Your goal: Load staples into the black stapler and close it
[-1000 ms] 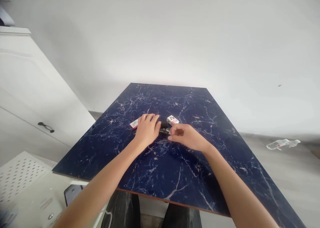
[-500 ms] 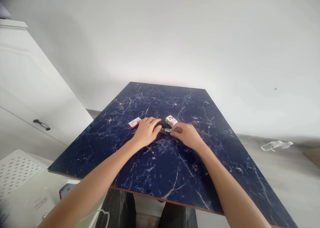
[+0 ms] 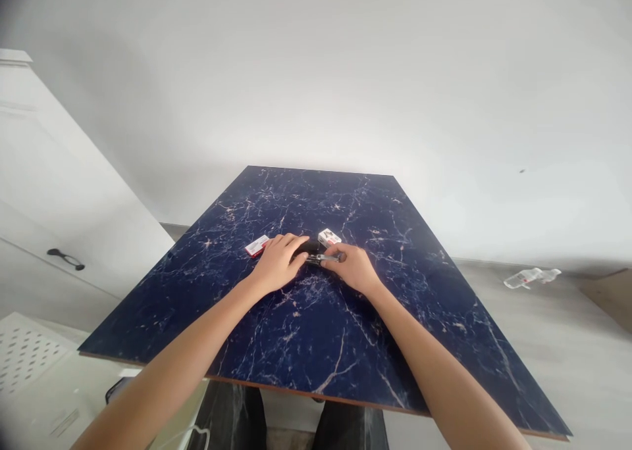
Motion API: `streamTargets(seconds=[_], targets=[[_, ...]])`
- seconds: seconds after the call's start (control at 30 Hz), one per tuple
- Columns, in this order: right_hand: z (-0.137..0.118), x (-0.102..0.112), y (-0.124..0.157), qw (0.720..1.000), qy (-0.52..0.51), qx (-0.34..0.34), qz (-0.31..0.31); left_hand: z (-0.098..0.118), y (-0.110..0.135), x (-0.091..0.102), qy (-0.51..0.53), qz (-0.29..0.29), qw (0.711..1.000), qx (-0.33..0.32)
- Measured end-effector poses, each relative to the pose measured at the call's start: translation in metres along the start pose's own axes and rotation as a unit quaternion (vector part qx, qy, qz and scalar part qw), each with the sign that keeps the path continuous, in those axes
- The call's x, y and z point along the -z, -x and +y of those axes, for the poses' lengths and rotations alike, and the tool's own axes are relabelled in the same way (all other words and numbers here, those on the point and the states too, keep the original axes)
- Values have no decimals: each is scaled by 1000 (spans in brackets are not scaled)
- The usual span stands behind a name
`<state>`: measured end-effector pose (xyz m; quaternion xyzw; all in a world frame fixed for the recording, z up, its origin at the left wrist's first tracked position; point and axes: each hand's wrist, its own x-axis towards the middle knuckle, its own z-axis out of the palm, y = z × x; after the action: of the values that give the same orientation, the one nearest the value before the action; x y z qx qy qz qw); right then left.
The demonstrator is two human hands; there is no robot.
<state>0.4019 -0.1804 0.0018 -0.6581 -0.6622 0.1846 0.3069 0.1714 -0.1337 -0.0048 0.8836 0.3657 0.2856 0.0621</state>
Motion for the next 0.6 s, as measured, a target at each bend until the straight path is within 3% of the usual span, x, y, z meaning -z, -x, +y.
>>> streamTargets(seconds=[0.6], targets=[[-1, 4, -1, 1000, -13, -13, -19, 2, -1, 3, -6, -8, 1000, 2]])
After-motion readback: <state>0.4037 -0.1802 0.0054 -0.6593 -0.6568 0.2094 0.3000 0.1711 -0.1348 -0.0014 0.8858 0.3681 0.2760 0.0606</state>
